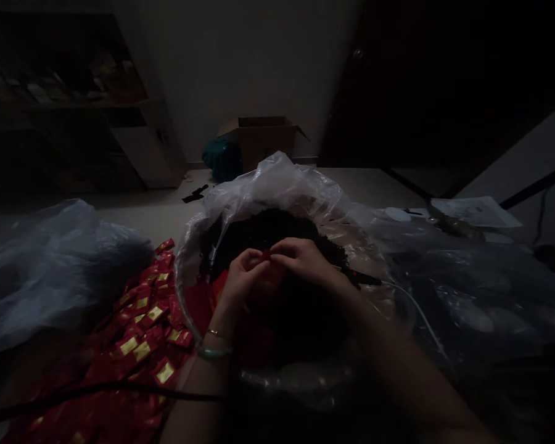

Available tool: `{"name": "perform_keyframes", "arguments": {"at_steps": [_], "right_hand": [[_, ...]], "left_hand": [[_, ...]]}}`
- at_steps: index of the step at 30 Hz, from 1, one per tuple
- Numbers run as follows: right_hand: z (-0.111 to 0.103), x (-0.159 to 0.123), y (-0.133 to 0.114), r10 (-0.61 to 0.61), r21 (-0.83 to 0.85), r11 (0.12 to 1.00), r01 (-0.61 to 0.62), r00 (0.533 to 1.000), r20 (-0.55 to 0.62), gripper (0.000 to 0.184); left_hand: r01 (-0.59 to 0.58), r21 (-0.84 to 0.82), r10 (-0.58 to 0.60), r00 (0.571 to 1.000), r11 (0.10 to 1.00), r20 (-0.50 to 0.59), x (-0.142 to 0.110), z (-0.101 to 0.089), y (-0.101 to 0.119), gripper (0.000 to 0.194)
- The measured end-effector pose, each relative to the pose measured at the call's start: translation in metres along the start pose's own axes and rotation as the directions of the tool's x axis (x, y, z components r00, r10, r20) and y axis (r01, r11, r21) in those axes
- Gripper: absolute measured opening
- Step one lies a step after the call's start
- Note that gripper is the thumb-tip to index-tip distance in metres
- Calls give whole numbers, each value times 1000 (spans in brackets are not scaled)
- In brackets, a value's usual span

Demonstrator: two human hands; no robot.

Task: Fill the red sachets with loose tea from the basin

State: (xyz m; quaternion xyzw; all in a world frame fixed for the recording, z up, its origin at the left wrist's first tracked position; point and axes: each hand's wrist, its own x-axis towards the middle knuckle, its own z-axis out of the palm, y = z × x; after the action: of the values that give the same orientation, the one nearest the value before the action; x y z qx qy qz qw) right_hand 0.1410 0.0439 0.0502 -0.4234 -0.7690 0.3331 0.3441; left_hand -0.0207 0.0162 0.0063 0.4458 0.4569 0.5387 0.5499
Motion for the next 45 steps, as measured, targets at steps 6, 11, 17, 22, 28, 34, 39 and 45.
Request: {"name": "perform_keyframes", "arguments": {"at_steps": [6,11,17,22,28,34,39,45], "right_hand": [[-6,0,-5,132,59,989,-134,991,23,10],[-21,4,7,179,13,984,-179,971,-158,19],[-12,-1,1,96,16,995,-96,995,23,31],[-3,-4,-9,146,3,989,-147,988,46,10],[-9,-9,-4,241,75,966,-247,967,81,13],[-3,-15,5,307,180,933,-312,950,55,17],[-1,-14,12,295,256,921,-295,955,37,15],[8,-10,15,317,364,891,-272,946,-70,24]], "left_hand": [[22,105,-28,998,994,60,-1,-2,0,24],[10,60,-11,1000,998,8,-1,0,1,23],[-31,1,31,999,1000,-39,-1,0,0,26],[14,10,-13,998,1000,-63,2,-4,-2,26],[9,40,-11,999,999,35,-2,1,2,25],[252,22,-248,926,967,284,-4,2,-4,34],[325,-25,-309,917,945,252,-4,1,-5,29],[407,-214,-303,867,888,395,-15,6,7,43]]}}
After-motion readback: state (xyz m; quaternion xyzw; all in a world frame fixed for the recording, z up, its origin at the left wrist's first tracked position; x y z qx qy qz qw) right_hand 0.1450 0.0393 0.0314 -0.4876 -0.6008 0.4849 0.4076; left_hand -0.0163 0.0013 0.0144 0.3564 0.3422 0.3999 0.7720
